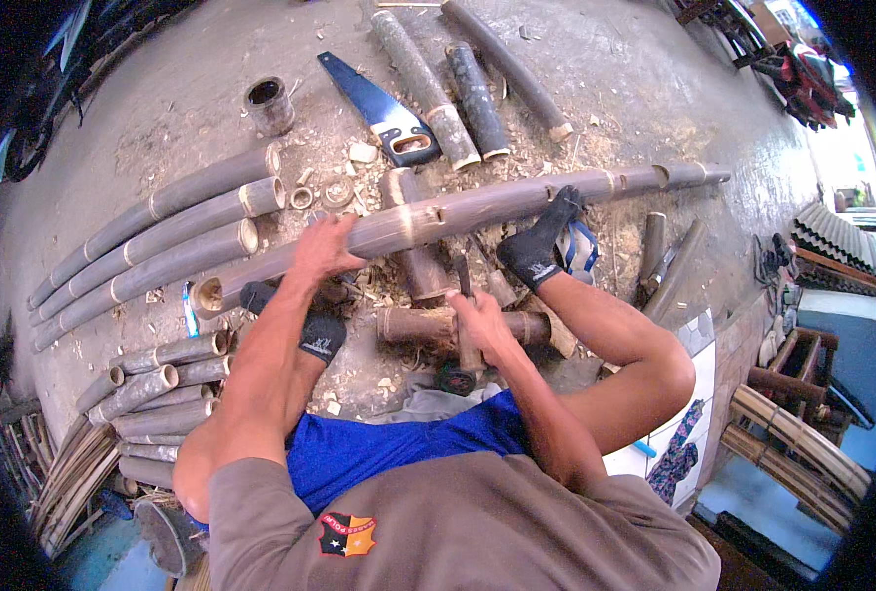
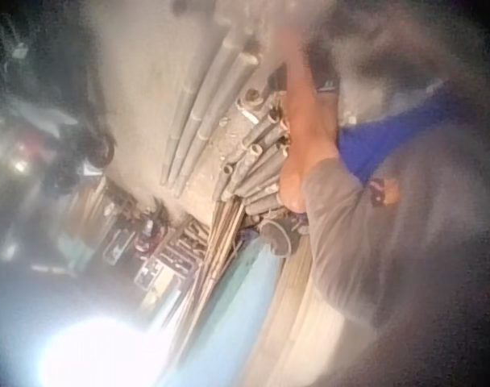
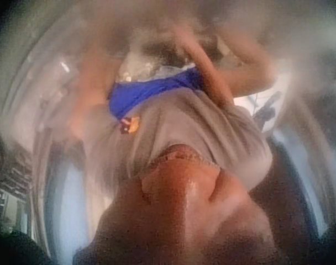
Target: The person sits on the floor and uses a chisel and mallet to carve notches into a long bamboo pole. They repeatedly strike the chisel to remove material, rotate the pole, and inspect the carved sections.
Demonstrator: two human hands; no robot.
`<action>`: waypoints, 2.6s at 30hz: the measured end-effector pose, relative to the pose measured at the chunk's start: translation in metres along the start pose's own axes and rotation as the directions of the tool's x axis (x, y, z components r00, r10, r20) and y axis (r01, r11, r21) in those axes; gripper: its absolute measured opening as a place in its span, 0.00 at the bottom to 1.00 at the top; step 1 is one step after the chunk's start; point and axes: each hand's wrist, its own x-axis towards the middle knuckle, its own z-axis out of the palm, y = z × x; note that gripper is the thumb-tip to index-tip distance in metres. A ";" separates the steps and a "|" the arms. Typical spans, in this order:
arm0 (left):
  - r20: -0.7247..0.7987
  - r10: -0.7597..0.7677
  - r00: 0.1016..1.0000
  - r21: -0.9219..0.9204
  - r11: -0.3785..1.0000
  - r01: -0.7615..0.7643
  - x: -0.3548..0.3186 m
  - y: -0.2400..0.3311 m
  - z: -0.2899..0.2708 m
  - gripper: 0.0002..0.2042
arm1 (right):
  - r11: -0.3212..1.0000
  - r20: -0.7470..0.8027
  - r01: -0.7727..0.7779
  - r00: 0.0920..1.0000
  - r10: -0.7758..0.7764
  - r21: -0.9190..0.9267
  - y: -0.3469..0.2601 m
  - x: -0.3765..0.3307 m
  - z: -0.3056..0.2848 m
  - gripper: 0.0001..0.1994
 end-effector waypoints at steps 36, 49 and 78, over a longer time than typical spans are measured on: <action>-0.308 0.612 0.728 -0.112 0.737 -0.667 0.029 0.113 0.014 0.41 | 0.315 0.259 0.327 0.936 -0.237 -0.891 -0.060 -0.024 -0.034 0.28; -0.024 0.356 0.934 -0.143 0.923 -0.356 0.039 0.081 -0.059 0.35 | 0.997 0.234 -0.070 0.970 0.065 0.015 -0.019 0.031 -0.082 0.30; -0.609 -0.792 0.037 -0.713 0.526 -0.464 0.194 -0.169 -0.158 0.25 | 0.766 0.487 0.119 0.830 0.272 -0.632 -0.045 -0.033 -0.066 0.35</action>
